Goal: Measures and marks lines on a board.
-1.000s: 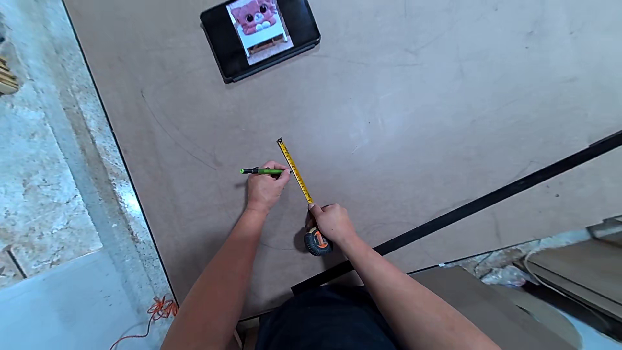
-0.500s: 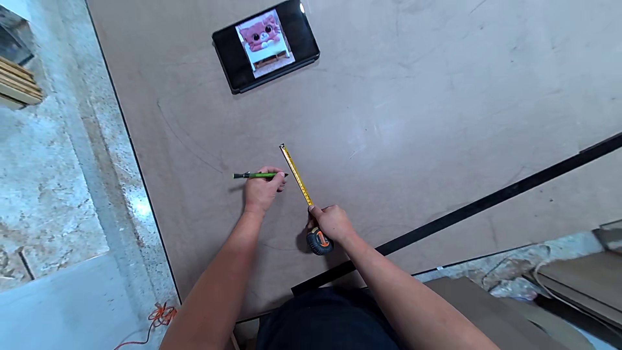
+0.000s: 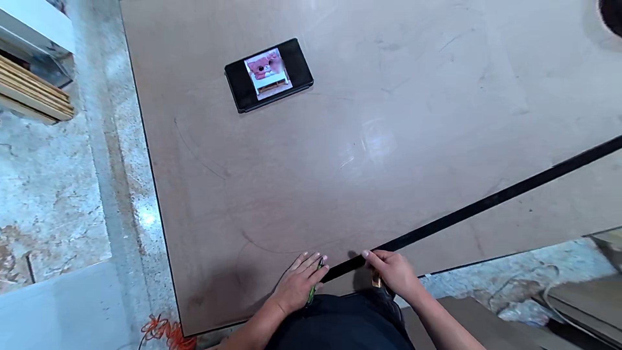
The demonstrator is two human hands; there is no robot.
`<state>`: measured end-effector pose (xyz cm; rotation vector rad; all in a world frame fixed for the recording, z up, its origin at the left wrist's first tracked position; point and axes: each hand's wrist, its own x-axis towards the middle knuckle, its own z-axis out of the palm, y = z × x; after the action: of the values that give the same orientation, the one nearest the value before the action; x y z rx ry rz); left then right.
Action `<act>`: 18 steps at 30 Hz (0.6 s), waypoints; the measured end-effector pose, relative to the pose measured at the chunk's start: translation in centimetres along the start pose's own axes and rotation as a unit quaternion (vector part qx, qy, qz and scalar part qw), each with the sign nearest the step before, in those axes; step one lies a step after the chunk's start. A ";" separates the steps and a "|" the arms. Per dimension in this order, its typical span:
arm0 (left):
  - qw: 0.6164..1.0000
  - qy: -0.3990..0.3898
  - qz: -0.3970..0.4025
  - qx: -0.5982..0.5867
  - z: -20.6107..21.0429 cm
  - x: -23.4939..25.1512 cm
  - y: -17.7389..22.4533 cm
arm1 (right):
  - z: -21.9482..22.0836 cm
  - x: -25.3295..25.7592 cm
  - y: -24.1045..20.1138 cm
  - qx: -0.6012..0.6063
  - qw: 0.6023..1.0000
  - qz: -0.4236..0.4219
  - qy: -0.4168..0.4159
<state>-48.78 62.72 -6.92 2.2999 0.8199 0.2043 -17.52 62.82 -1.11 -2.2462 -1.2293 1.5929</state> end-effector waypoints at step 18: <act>0.895 0.211 -0.382 0.096 -13.4 8.1 -13.2 | -20.1 17.5 0.9 -0.212 0.895 -0.170 0.354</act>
<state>-53.72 82.50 -5.93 1.9359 1.9698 0.2739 1.67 80.75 -5.65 -2.3095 -1.6836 0.3248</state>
